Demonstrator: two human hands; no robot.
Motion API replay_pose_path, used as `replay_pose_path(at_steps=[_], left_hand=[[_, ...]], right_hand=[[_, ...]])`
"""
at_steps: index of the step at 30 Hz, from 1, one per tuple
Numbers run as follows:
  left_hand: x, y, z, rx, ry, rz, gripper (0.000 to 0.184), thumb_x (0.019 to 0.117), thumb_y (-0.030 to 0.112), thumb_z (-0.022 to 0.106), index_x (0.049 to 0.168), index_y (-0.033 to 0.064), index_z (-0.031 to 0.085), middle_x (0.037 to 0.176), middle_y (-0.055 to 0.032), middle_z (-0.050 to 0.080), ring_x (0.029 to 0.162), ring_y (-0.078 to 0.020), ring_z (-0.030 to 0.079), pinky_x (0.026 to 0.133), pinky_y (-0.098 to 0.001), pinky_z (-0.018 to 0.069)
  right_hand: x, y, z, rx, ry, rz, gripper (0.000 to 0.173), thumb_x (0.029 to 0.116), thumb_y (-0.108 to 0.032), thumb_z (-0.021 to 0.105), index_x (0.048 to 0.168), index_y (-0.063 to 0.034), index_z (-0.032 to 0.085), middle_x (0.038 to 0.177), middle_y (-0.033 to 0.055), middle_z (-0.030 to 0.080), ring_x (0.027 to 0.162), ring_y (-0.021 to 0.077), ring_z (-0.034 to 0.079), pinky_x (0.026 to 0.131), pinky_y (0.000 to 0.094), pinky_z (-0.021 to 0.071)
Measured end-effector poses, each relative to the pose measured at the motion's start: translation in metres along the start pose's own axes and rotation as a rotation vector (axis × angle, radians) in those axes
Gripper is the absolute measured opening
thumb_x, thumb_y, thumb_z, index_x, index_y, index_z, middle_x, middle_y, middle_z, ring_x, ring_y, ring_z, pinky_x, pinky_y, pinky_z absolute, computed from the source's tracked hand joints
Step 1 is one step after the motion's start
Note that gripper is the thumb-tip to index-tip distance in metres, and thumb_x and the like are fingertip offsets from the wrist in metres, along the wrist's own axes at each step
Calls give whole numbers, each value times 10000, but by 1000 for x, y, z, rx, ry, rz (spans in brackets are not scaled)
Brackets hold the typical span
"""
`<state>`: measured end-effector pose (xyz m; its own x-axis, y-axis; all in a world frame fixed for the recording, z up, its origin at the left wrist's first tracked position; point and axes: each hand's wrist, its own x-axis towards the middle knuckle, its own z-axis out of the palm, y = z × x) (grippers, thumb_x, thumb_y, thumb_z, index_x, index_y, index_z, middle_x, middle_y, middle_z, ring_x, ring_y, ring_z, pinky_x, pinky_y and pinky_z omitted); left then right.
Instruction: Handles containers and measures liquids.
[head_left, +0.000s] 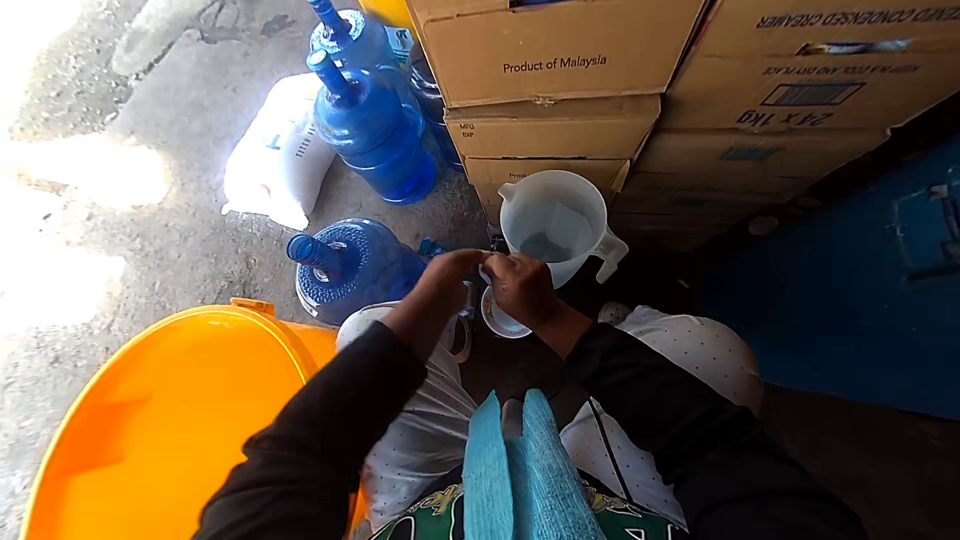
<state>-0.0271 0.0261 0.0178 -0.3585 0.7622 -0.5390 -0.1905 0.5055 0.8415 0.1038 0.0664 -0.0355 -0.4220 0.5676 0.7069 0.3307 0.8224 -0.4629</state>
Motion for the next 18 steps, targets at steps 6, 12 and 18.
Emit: replay_pose_path(at_steps=[6,12,18], left_hand=[[12,-47,16,-293,18,487,77,909,20,637,926,-31,692,1130,-116,628,1092,-169,586,962,-332,501],[22,-44,9,446,75,1199,87,866,68,733,914,44,801,1070,-112,765,1214,-324,636,1005,-606,391],[38,-39,9,727,21,1538,74,897,91,706,912,87,779,989,-75,777,1078,-234,702,976,-514,424]], right_hand=[[21,-12,-20,487,-223,963,223,963,-140,681,1040,69,684,829,78,650,671,102,567,649,288,503],[32,-12,-46,807,-186,1466,61,1025,-52,543,1022,-28,599,530,-72,358,383,18,304,375,173,278],[29,-4,-60,823,-247,1507,74,1042,-65,536,998,-50,593,512,-75,332,373,11,272,359,167,242]])
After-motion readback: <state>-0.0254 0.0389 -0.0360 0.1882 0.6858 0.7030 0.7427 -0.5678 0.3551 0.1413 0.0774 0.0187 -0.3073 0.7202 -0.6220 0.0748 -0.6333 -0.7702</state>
